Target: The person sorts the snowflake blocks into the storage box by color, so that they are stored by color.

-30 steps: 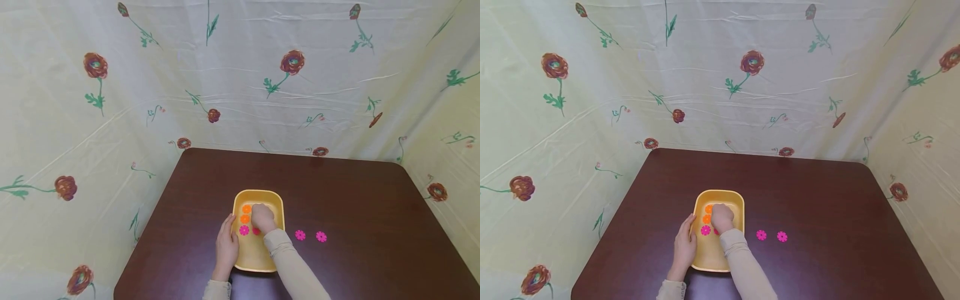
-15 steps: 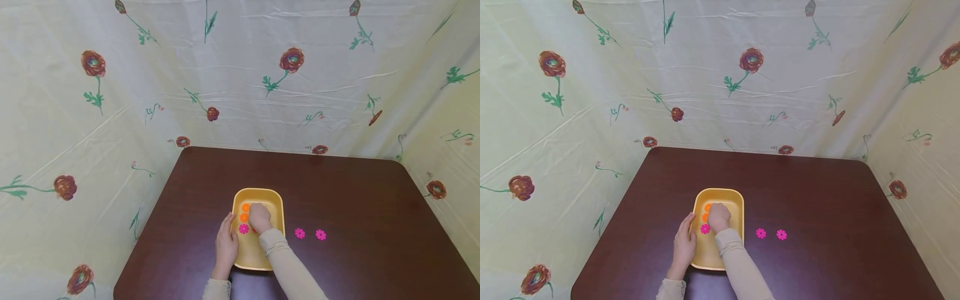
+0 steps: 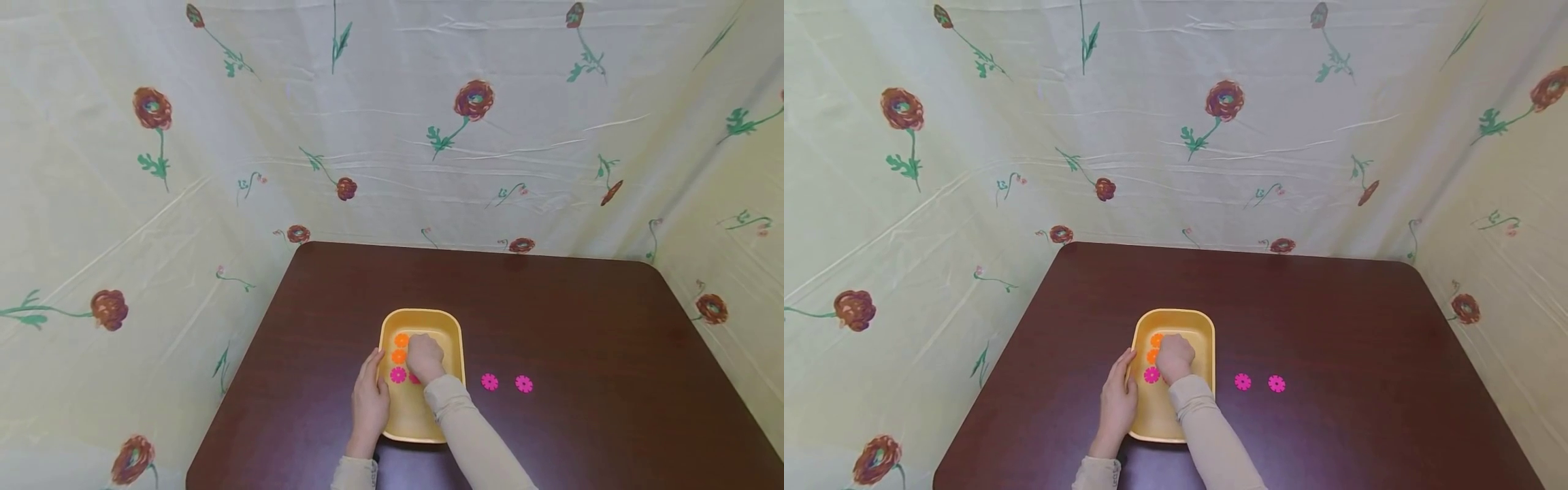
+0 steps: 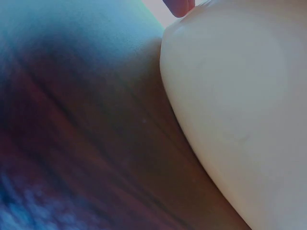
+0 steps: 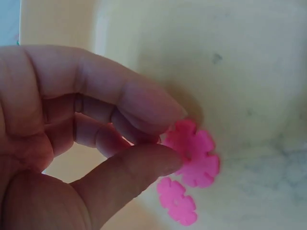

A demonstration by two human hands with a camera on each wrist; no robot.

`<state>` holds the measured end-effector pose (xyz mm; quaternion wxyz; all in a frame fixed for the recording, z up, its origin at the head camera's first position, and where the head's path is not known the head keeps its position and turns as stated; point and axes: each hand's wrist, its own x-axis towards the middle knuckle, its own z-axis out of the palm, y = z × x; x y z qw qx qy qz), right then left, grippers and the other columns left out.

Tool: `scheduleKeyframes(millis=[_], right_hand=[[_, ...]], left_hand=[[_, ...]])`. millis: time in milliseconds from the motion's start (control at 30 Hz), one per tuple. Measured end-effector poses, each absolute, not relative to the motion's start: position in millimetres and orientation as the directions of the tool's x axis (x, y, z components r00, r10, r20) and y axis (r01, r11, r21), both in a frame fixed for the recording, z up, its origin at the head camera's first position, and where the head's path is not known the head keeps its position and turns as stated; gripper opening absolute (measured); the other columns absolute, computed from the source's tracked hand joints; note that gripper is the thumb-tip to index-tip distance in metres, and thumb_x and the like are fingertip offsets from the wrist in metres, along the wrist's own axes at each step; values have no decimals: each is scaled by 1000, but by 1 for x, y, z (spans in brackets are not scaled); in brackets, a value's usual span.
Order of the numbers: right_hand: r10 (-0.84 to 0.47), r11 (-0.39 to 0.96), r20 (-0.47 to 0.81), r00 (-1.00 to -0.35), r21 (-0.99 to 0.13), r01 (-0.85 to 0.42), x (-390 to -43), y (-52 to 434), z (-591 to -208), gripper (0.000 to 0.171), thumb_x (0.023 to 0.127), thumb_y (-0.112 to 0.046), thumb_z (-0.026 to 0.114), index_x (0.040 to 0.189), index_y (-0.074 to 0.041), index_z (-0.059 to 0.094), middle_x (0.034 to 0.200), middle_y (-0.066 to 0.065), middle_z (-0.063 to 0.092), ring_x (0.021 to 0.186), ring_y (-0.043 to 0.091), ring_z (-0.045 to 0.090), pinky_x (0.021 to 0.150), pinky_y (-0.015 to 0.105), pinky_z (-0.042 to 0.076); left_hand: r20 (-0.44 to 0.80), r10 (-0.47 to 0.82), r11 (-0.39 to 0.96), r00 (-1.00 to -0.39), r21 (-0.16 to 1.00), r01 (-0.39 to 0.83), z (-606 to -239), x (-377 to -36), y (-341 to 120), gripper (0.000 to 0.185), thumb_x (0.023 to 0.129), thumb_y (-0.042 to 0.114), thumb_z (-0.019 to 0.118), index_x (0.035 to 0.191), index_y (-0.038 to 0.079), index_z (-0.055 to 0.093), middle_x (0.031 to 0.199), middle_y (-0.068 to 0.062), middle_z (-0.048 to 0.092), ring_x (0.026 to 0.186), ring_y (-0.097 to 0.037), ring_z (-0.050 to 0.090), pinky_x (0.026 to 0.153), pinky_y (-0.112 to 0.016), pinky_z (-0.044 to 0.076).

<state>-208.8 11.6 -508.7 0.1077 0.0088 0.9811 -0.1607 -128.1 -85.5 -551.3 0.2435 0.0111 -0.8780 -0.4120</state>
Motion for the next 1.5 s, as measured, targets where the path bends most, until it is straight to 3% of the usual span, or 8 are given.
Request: scheduleKeyframes(millis=[267,533,633,767,833,1100,1267,1500], right_hand=[[-75,920,-134,-988,-391,-17,-207,12,-497,5,82,-4,58,80,-3,62,74,9,59,64,21,56,52,34,50],[-90,928,-110,-990,-371,-43,-210,12,-483,9,81,-6,60,72,-7,62,64,5,56,53,17,51,42,28,42],[-207,893,-46,-977,-417,-170,-210,18,-481,13,74,-1,66,65,-8,60,58,1,53,51,14,47,43,24,40],[-417,797,71,-906,-450,-402,-212,27,-483,26,65,6,70,57,-11,51,53,-5,46,51,10,42,48,20,36],[-461,762,105,-881,-463,-453,-212,30,-482,28,66,7,67,57,-12,49,53,-6,44,51,9,41,49,19,34],[-456,714,197,-868,-500,-489,-211,51,-475,29,71,11,58,60,-13,46,54,-7,42,49,7,38,46,17,31],[-424,713,308,-852,-466,-524,-212,66,-475,30,70,12,59,60,-14,45,56,-7,40,51,8,38,48,18,32],[-342,754,352,-871,-450,-478,-211,83,-481,29,75,6,61,62,-16,48,58,-7,42,50,9,38,46,20,33]], left_hand=[[421,-217,662,-881,727,184,-552,-128,-85,46,76,-13,55,120,2,57,127,-13,54,113,-31,53,87,-47,44],[433,-213,664,-876,722,196,-553,-128,-85,47,75,-15,55,119,1,58,126,-13,55,112,-31,53,86,-47,44],[434,-211,663,-876,722,198,-553,-128,-85,47,74,-15,54,119,1,58,126,-13,55,112,-32,53,86,-47,44],[426,-217,664,-878,724,187,-553,-127,-86,47,75,-14,54,119,2,58,126,-12,55,113,-31,52,87,-47,44],[427,-218,666,-878,722,186,-553,-128,-86,47,75,-14,54,119,2,58,126,-12,55,113,-31,53,87,-46,44],[430,-213,667,-877,720,191,-553,-129,-86,46,76,-13,55,119,1,57,127,-13,54,113,-31,52,88,-46,44],[420,-216,660,-882,728,185,-553,-129,-86,46,76,-14,54,120,1,57,127,-13,54,114,-31,52,89,-46,43],[402,-218,656,-889,735,171,-554,-129,-86,46,77,-13,54,120,2,57,127,-14,54,114,-31,51,90,-47,42]])
